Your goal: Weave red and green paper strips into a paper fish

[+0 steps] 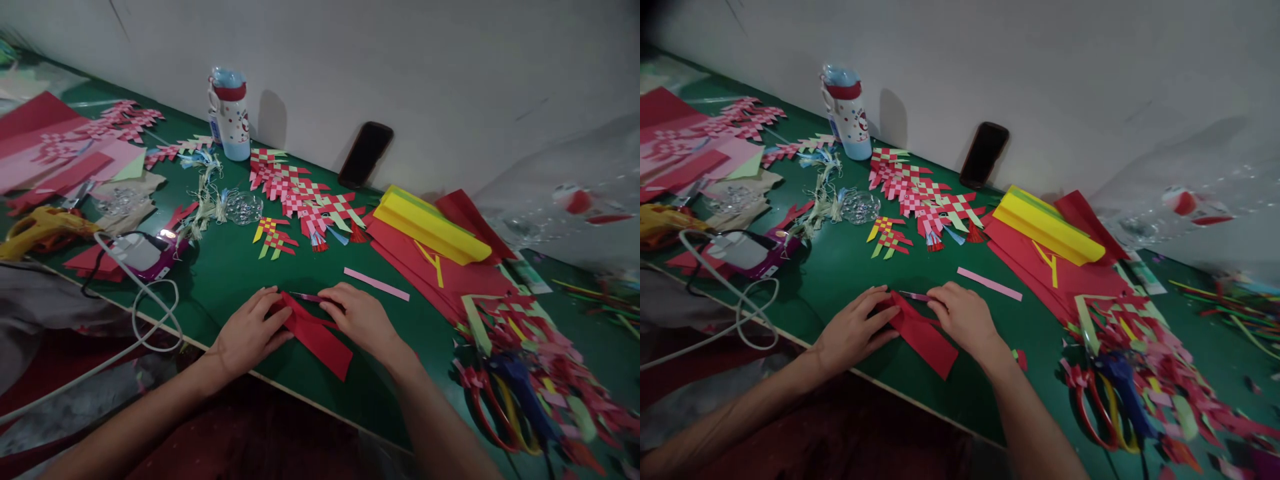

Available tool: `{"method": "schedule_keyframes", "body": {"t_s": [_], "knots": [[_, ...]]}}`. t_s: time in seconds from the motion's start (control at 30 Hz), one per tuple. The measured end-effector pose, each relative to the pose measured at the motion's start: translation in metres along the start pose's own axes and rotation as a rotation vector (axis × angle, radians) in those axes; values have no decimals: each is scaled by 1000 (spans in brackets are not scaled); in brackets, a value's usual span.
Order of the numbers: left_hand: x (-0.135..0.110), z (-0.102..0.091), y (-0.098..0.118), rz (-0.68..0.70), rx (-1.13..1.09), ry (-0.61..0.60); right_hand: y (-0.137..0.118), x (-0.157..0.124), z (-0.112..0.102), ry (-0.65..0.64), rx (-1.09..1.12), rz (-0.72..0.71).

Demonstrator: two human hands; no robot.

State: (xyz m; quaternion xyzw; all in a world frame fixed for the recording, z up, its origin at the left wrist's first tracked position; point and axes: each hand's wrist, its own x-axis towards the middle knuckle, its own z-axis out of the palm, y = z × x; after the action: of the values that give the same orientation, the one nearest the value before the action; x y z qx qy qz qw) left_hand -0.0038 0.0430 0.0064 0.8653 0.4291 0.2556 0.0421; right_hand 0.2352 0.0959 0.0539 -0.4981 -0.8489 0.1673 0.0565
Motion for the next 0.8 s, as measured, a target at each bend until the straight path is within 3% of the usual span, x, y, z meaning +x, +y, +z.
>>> {"method": "schedule_keyframes", "body": {"t_s": [0.8], "knots": [[2, -1, 1, -15, -19, -2, -7, 9, 3, -13, -48, -24]]}}
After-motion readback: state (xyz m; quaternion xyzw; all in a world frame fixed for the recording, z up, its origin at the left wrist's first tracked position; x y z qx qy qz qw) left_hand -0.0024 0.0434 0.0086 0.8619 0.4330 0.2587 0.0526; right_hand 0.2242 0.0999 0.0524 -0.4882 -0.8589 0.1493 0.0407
